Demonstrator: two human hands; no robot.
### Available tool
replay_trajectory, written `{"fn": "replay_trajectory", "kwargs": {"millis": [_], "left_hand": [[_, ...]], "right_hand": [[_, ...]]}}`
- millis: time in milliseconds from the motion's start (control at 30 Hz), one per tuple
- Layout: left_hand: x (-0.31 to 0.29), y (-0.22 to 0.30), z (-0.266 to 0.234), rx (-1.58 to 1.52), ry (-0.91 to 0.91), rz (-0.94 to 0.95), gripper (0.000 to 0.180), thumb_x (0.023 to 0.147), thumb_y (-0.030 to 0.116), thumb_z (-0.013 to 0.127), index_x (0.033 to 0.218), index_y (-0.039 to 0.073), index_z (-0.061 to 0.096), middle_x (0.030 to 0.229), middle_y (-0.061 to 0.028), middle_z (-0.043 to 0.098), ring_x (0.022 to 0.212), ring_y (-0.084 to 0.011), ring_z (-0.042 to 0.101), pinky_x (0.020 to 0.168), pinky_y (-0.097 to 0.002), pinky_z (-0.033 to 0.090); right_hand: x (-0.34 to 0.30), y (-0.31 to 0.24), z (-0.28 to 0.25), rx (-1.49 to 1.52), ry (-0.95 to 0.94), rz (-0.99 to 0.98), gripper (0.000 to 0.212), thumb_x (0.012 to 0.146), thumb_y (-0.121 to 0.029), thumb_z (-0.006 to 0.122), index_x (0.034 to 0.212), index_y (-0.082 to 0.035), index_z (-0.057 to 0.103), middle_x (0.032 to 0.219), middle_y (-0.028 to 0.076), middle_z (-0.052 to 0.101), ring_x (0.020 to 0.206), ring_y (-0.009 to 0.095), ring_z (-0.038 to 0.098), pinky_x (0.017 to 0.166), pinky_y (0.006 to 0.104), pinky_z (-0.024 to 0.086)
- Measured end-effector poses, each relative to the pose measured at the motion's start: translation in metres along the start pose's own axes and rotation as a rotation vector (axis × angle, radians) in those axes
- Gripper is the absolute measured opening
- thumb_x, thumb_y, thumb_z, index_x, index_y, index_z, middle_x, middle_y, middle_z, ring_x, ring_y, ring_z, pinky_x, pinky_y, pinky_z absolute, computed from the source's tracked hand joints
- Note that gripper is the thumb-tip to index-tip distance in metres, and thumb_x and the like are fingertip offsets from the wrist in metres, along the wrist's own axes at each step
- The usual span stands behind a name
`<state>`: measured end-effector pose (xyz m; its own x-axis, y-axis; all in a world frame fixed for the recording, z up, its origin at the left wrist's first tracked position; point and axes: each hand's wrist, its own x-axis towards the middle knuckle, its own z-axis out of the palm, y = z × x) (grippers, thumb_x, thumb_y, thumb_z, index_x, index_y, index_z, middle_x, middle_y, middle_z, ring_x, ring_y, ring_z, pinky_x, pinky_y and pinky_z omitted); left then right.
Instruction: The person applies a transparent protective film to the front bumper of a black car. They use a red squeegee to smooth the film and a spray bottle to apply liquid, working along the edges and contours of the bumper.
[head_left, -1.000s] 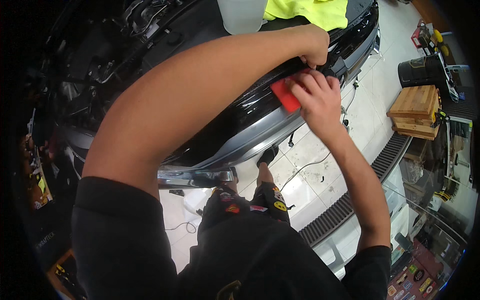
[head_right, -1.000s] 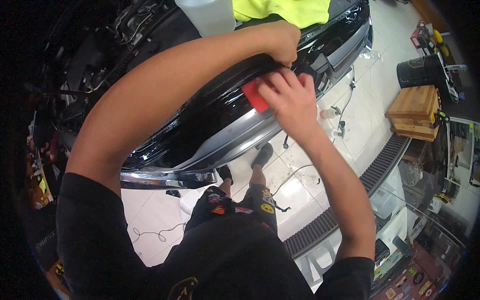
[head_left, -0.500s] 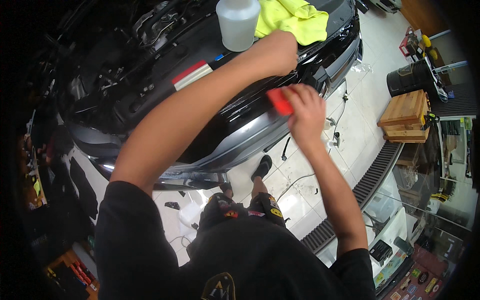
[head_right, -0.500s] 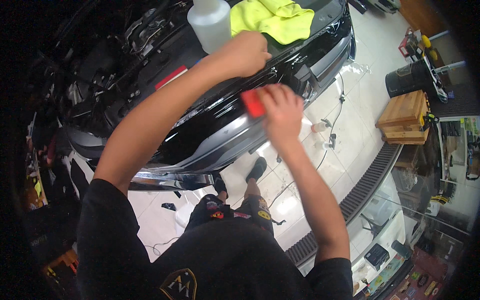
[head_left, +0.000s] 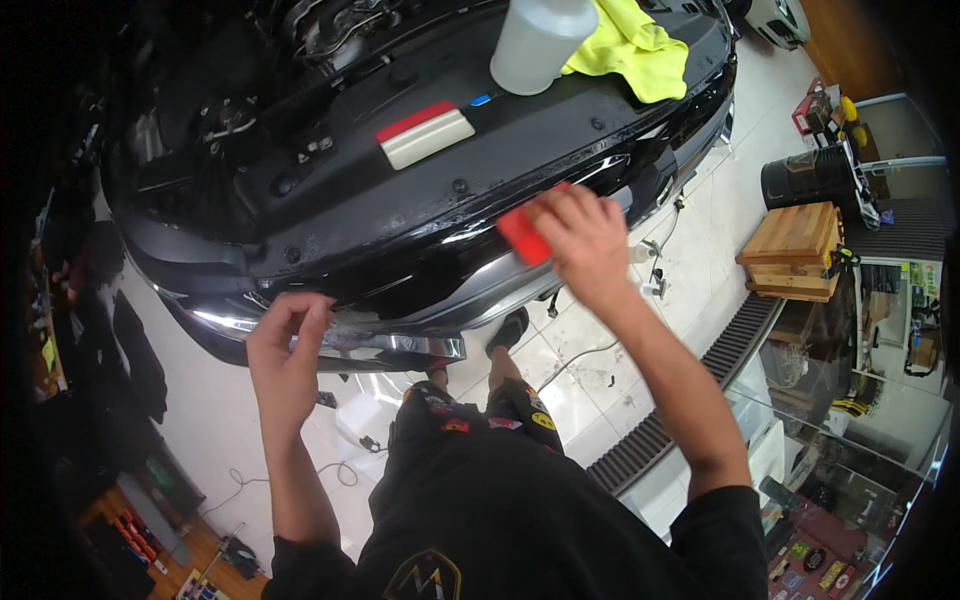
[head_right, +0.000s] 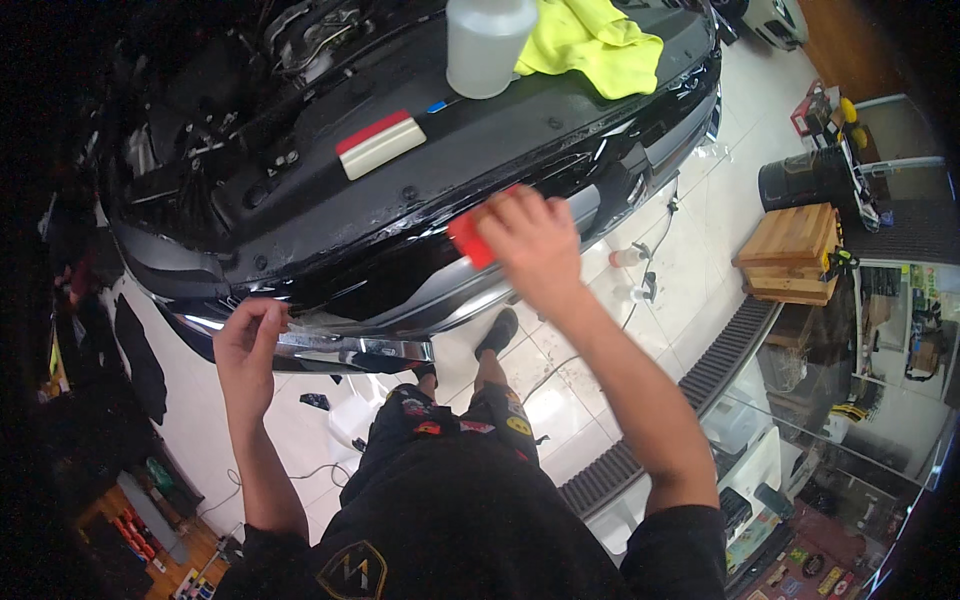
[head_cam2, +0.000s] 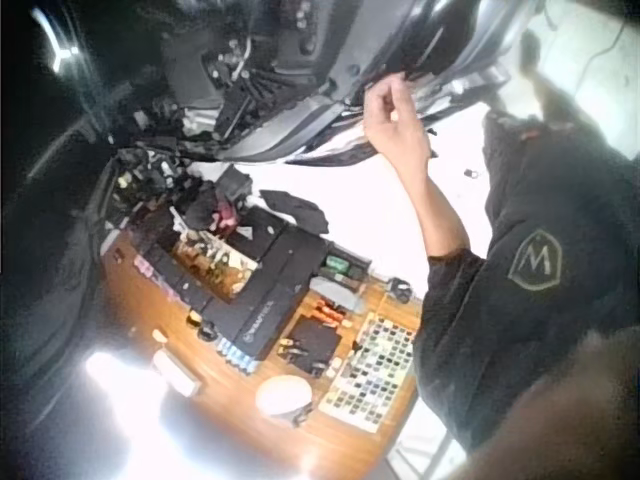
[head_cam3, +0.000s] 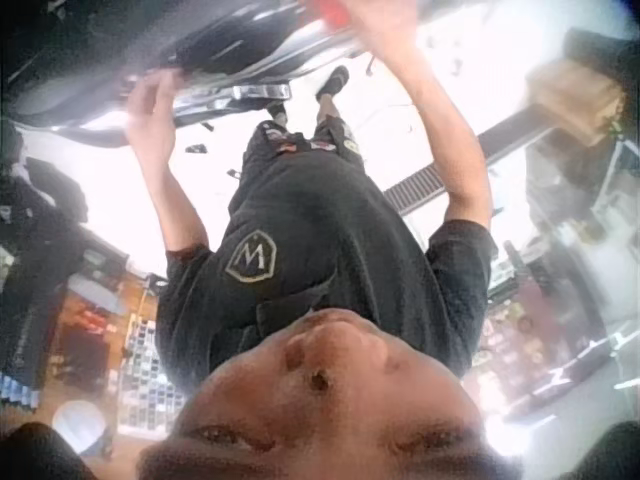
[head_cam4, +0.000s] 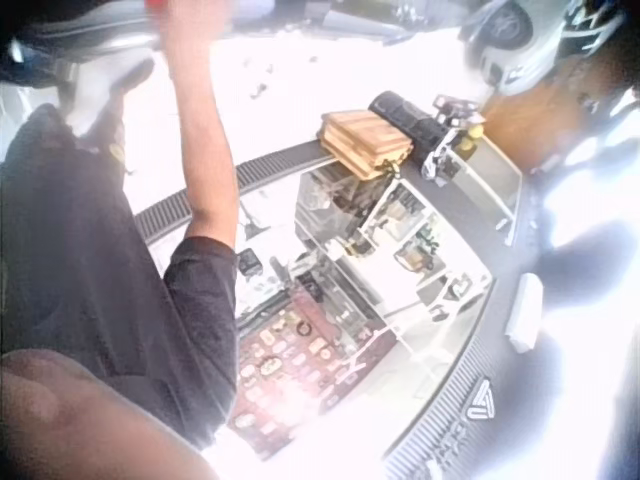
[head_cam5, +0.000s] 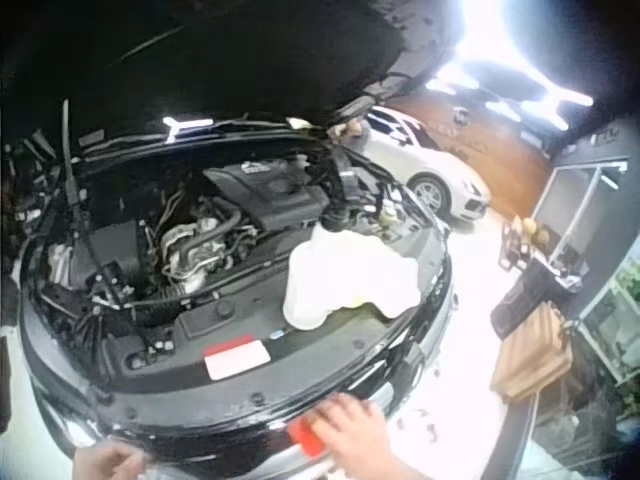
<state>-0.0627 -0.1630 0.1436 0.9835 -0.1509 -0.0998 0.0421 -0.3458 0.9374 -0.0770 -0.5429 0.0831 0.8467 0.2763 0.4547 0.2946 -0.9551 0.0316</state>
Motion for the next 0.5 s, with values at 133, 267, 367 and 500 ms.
{"fn": "replay_trajectory", "kwargs": {"millis": [133, 267, 367, 500], "left_hand": [[-0.012, 0.014, -0.012, -0.068, -0.03, 0.056, 0.015, 0.104, 0.01, 0.068, 0.107, -0.003, 0.074, 0.096, -0.0059, 0.071, 0.087, -0.0122, 0.065, 0.084, -0.0274, 0.051], [-0.016, 0.023, -0.022, -0.057, -0.05, 0.167, 0.012, 0.101, 0.007, 0.07, 0.106, -0.003, 0.075, 0.096, -0.0065, 0.072, 0.084, -0.0131, 0.064, 0.079, -0.0276, 0.049], [-0.021, 0.019, -0.031, -0.021, -0.054, 0.233, 0.011, 0.099, 0.005, 0.071, 0.105, -0.002, 0.075, 0.096, -0.0074, 0.072, 0.082, -0.0133, 0.063, 0.077, -0.0278, 0.047], [-0.029, 0.009, -0.031, -0.015, -0.115, 0.19, 0.01, 0.099, 0.005, 0.07, 0.106, 0.0, 0.075, 0.096, -0.0074, 0.072, 0.083, -0.0141, 0.064, 0.075, -0.029, 0.049]], "right_hand": [[0.006, 0.044, -0.009, -0.007, -0.042, -0.005, 0.046, 0.073, -0.004, 0.071, 0.118, -0.014, 0.071, 0.124, 0.003, 0.069, 0.12, 0.026, 0.063, 0.091, 0.0411, 0.047], [0.006, 0.03, -0.01, -0.053, 0.03, 0.047, 0.048, 0.073, -0.001, 0.071, 0.119, -0.014, 0.071, 0.124, 0.003, 0.07, 0.119, 0.026, 0.064, 0.089, 0.0412, 0.047], [0.011, -0.034, -0.016, -0.023, 0.013, 0.143, 0.046, 0.077, -0.005, 0.069, 0.122, -0.014, 0.071, 0.122, 0.004, 0.069, 0.112, 0.026, 0.064, 0.084, 0.042, 0.047], [0.028, -0.152, -0.024, 0.036, -0.079, 0.062, 0.047, 0.078, -0.007, 0.067, 0.125, -0.015, 0.072, 0.12, 0.003, 0.069, 0.106, 0.025, 0.064, 0.08, 0.042, 0.048]]}}
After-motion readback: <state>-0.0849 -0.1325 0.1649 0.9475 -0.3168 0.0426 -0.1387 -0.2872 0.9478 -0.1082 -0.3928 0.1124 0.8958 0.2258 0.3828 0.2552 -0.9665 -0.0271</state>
